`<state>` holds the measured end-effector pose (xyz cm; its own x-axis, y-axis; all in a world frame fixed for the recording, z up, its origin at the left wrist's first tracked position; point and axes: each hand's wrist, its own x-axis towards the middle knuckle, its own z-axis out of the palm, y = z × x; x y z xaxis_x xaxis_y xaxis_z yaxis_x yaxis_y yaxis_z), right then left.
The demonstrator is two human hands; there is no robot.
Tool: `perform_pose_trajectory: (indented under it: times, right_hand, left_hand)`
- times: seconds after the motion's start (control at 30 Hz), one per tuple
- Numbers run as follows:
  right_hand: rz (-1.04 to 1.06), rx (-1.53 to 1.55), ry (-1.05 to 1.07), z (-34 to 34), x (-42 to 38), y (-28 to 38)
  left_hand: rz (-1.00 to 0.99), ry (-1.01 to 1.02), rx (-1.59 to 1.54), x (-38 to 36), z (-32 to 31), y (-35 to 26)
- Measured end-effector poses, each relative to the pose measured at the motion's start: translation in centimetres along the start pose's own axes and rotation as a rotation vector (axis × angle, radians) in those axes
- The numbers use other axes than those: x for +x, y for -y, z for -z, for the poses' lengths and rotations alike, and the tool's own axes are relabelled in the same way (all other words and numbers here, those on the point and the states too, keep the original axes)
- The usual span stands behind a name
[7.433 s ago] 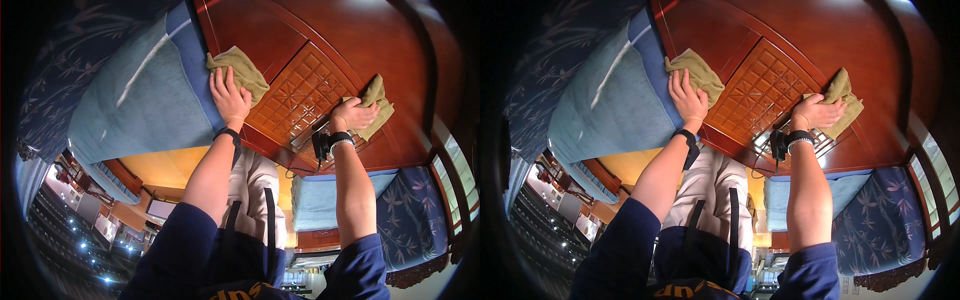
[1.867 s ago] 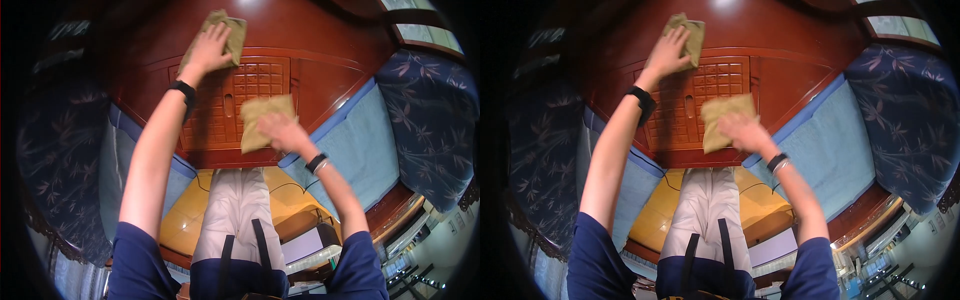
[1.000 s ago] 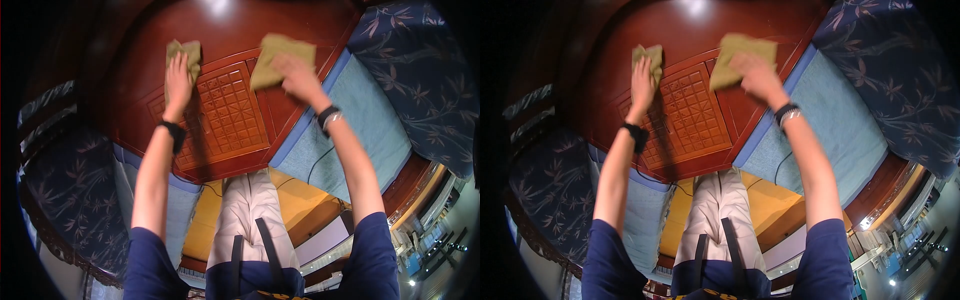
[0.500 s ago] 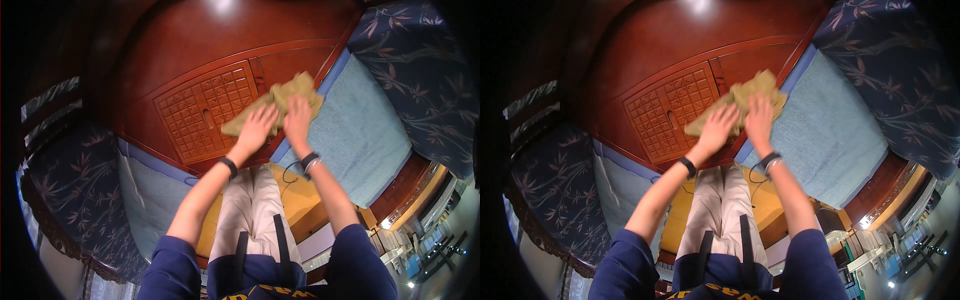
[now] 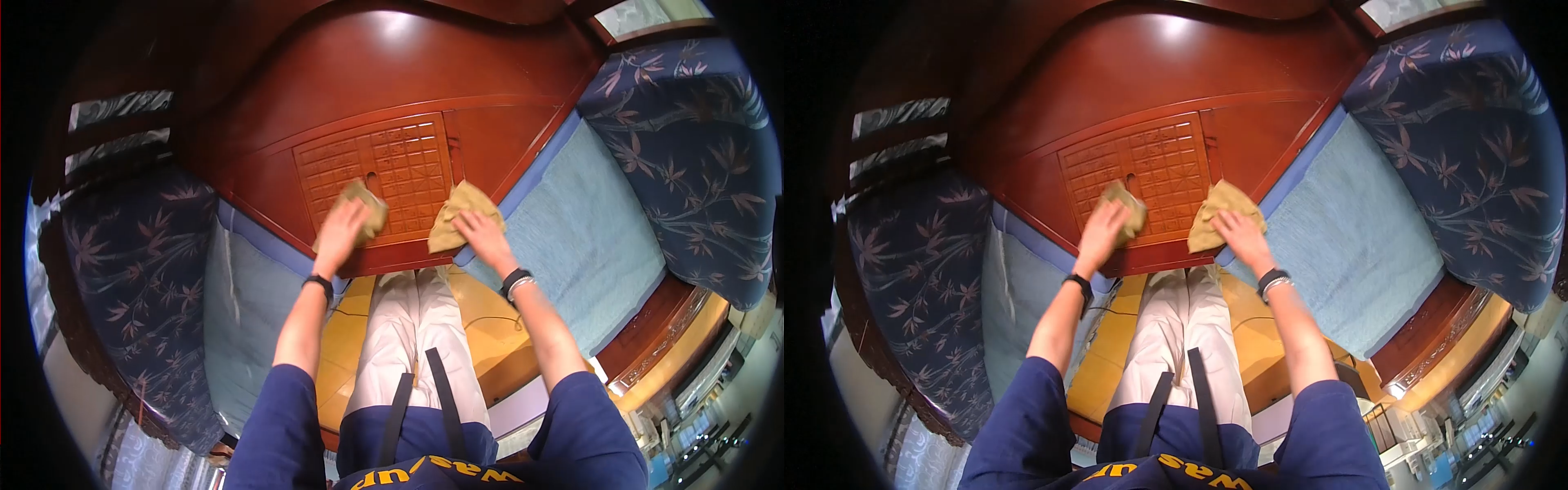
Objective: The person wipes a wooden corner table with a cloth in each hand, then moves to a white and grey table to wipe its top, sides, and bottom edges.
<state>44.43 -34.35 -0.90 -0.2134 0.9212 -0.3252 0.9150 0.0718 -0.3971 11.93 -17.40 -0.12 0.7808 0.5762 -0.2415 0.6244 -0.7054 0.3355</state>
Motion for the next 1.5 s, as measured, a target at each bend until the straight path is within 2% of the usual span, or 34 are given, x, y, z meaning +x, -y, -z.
perform_pose_trajectory:
  times: [0.07,0.13,0.17,0.23,0.27,0.33,0.4,0.5,0.53,0.6,0.63,0.7,0.73,0.77,0.87,0.97,1.03,1.07,1.1,1.13,1.2,1.33,1.4,1.5]
  right_hand:
    - [-0.041,-0.048,-0.094,1.0,1.4,-2.6]
    - [-0.203,-0.049,-0.142,2.3,2.8,-4.2]
    - [-0.194,-0.052,-0.138,2.8,3.4,-3.9]
    - [-0.597,0.154,-0.351,3.3,4.1,-3.5]
    - [-0.586,0.149,-0.351,3.1,4.5,-2.7]
    - [-0.942,0.266,-0.486,1.8,5.5,0.1]
    - [-1.003,0.213,-0.460,0.2,5.8,3.7]
    - [-0.877,0.202,-0.400,-3.2,4.3,9.8]
    - [-0.826,0.208,-0.380,-4.1,3.5,12.2]
    - [-0.779,0.327,-0.203,-5.8,0.5,16.9]
    - [-0.780,0.395,-0.051,-6.7,-0.4,18.7]
    - [-0.494,0.592,0.136,-10.1,-2.7,19.7]
    - [-0.380,0.690,0.280,-9.2,-3.4,20.3]
    - [-0.238,0.740,0.505,-6.0,-4.4,20.6]
    - [-0.166,0.462,0.442,-2.3,-6.9,18.7]
    - [-0.344,0.193,0.505,3.4,-8.0,14.4]
    - [-0.597,0.289,0.426,6.7,-8.8,10.8]
    - [-0.665,0.366,0.228,8.5,-9.4,9.6]
    - [-0.748,0.380,0.139,10.8,-9.6,8.7]
    - [-0.864,0.524,0.025,11.7,-9.6,7.2]
    - [-0.943,0.726,-0.187,15.0,-10.0,6.1]
    - [-0.925,0.769,-0.412,19.5,-11.6,5.0]
    - [-0.810,0.643,-0.324,21.2,-13.9,5.3]
    - [-0.791,0.706,-0.398,19.4,-19.3,5.0]
  left_hand:
    - [0.221,-0.222,0.111,1.9,0.9,3.8]
    - [0.516,-0.327,-0.040,3.1,1.7,6.2]
    - [0.526,-0.331,-0.042,3.4,2.4,7.0]
    - [0.627,-0.238,-0.199,3.2,3.3,8.1]
    - [0.636,-0.246,-0.202,2.6,3.3,7.7]
    - [0.624,-0.265,-0.177,1.4,2.2,6.3]
    - [0.623,-0.308,-0.163,-1.2,0.5,3.5]
    - [0.655,-0.301,-0.145,-5.9,-1.2,-2.2]
    - [0.709,-0.237,-0.124,-7.5,-2.1,-3.9]
    - [0.761,-0.162,-0.204,-11.8,-5.0,-6.9]
    - [0.806,-0.098,-0.285,-13.1,-5.1,-8.3]
    - [0.854,0.138,-0.395,-15.5,-6.4,-9.2]
    - [0.826,0.195,-0.425,-16.6,-7.9,-9.1]
    - [0.779,0.503,-0.667,-17.7,-8.0,-8.7]
    - [0.669,0.428,-0.677,-18.4,-5.4,-8.8]
    - [0.686,0.396,-0.488,-17.5,-0.8,-8.8]
    - [0.689,0.331,-0.459,-17.2,2.1,-8.3]
    - [0.685,0.299,-0.471,-16.9,3.8,-8.0]
    - [0.694,0.259,-0.462,-16.5,5.0,-7.6]
    - [0.707,0.222,-0.487,-16.2,6.0,-7.3]
    - [0.740,0.149,-0.476,-15.8,8.6,-7.2]
    - [0.710,0.177,-0.482,-15.3,12.4,-6.5]
    - [0.712,0.196,-0.487,-15.9,13.2,-6.4]
    - [0.692,0.210,-0.493,-17.8,14.3,-6.0]
